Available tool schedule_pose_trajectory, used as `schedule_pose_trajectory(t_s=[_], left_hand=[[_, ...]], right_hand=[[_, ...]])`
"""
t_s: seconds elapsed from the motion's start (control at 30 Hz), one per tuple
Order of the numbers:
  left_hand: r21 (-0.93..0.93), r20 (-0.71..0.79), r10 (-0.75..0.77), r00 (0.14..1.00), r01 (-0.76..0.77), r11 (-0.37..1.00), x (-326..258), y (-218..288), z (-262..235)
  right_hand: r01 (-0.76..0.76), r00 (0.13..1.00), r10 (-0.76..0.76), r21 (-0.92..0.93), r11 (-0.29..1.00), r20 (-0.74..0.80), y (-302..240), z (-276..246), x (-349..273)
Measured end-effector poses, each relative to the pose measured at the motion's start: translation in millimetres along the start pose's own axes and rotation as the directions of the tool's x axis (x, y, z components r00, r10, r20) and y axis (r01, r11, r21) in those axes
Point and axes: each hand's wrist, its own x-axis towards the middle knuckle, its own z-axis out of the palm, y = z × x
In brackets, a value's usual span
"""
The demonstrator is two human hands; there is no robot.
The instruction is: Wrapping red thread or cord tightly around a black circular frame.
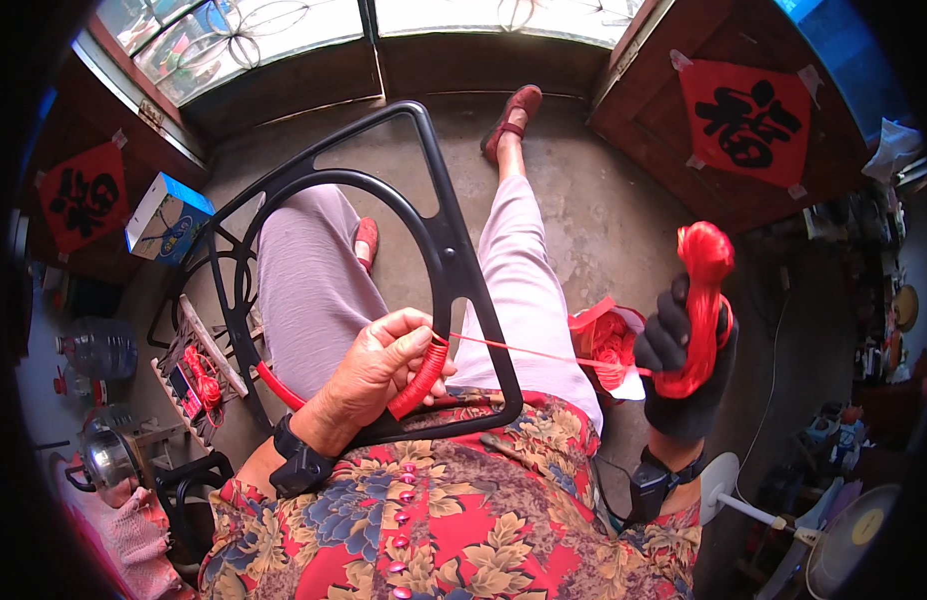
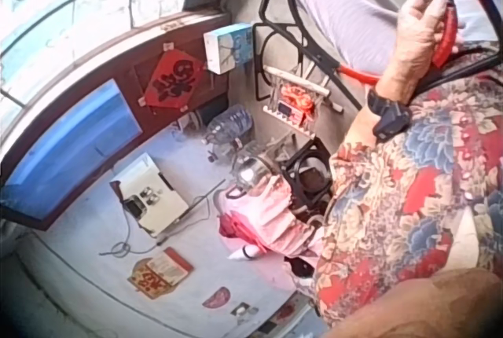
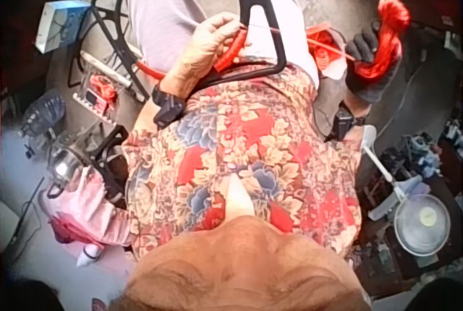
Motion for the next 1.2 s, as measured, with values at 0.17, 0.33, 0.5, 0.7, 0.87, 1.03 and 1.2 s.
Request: schedule_pose_trajectory(t_s=[0.17, 0.33, 0.5, 0.7, 0.87, 1.03, 1.2], left_hand=[[0.004, -0.002, 0.035, 0.999, -0.035, 0.999, 1, 2, 0], [0.282, -0.071, 0.145, 0.987, -0.12, 0.952, -4, -1, -2], [0.315, -0.064, 0.367, 0.928, -0.33, 0.89, 3, -11, 0], [0.268, -0.125, 0.425, 0.896, -0.383, 0.884, 3, -15, -4], [0.329, 0.014, 0.248, 0.969, -0.239, 0.914, -4, 1, -4], [0.064, 0.083, 0.176, 0.981, -0.182, 0.981, 0, -2, -2], [0.047, 0.025, 0.24, 0.971, -0.241, 0.969, 7, -7, 0]], right_hand=[[0.124, 0.937, -0.293, -0.6, 0.79, -0.192, 1, 3, 38], [0.443, 0.87, -0.061, -0.831, -0.336, 0.489, 70, 64, 115], [0.736, 0.622, 0.546, -0.181, -0.653, 0.561, 129, 91, 137], [0.788, 0.601, 0.685, -0.447, -0.423, 0.411, 139, 89, 138], [0.618, 0.783, 0.418, -0.648, -0.445, 0.46, 101, 94, 118], [0.538, 0.809, 0.505, -0.724, -0.432, 0.3, 84, 94, 63], [0.658, 0.753, 0.472, -0.505, -0.559, 0.459, 98, 75, 41]])
